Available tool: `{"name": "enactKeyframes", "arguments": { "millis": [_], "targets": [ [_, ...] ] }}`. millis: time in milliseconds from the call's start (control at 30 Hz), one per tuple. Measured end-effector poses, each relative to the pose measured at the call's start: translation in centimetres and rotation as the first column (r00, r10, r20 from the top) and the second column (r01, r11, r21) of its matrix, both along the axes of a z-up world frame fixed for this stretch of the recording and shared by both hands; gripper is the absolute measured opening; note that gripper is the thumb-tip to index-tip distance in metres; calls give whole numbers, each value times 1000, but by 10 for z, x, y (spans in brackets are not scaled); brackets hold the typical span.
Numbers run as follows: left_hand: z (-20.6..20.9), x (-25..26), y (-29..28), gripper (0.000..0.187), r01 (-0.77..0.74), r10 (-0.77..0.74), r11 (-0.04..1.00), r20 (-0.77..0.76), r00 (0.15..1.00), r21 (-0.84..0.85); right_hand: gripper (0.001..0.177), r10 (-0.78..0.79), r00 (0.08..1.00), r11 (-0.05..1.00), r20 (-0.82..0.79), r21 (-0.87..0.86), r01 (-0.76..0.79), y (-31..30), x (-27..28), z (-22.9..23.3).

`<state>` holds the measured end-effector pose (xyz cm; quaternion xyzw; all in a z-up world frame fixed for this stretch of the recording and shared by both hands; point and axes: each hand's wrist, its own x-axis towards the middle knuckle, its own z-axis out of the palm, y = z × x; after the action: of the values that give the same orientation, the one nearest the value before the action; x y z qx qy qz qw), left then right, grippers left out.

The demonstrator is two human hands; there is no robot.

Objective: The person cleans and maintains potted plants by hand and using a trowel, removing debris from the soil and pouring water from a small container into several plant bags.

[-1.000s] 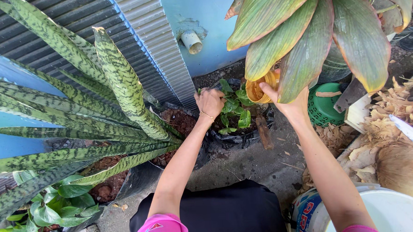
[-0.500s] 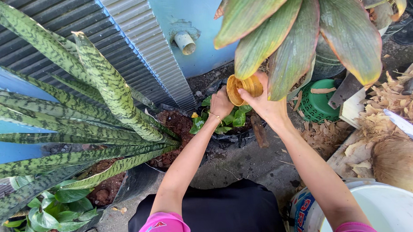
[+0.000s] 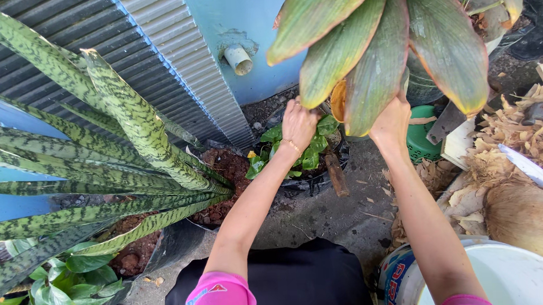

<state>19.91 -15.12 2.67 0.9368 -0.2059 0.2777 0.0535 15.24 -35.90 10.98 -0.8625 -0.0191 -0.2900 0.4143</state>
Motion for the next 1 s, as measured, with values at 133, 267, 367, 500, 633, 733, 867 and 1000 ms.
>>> {"name": "enactKeyframes", "arguments": {
  "millis": [133, 267, 367, 500, 633, 733, 867, 1000],
  "targets": [
    [-19, 29, -33, 56, -121, 85, 993, -658, 748, -9, 46, -71, 997, 982, -19, -175, 66, 2, 2, -6],
    [-81, 62, -52, 70, -187, 118, 982, -763, 636, -4, 55, 62, 998, 998, -8, -20, -62, 11, -7, -3],
    [-93, 65, -44, 93, -262, 90, 962, -811, 578, -80, 54, 144, 989, 988, 40, -58, -141, 20, -10, -1],
    [-76, 59, -26, 48, -98, -8, 991, -776, 630, -89, 56, 166, 980, 986, 108, -51, -161, 22, -12, 1],
    [-103, 70, -18, 42, -128, -46, 981, -808, 587, -149, 58, 68, 992, 996, -105, 67, -61, 15, -11, 6],
    [-126, 83, -18, 34, -71, -242, 929, -740, 628, -364, 58, 66, 997, 995, -38, 84, -63, 14, -10, 8],
    [-116, 78, -16, 38, -64, -278, 899, -677, 681, -433, 49, 80, 996, 997, -33, -9, -81, 21, -14, 10],
    [-107, 72, -24, 35, 12, -243, 940, -647, 723, -340, 48, 99, 995, 977, -26, -186, -102, 32, -13, 13]
  ]
}}
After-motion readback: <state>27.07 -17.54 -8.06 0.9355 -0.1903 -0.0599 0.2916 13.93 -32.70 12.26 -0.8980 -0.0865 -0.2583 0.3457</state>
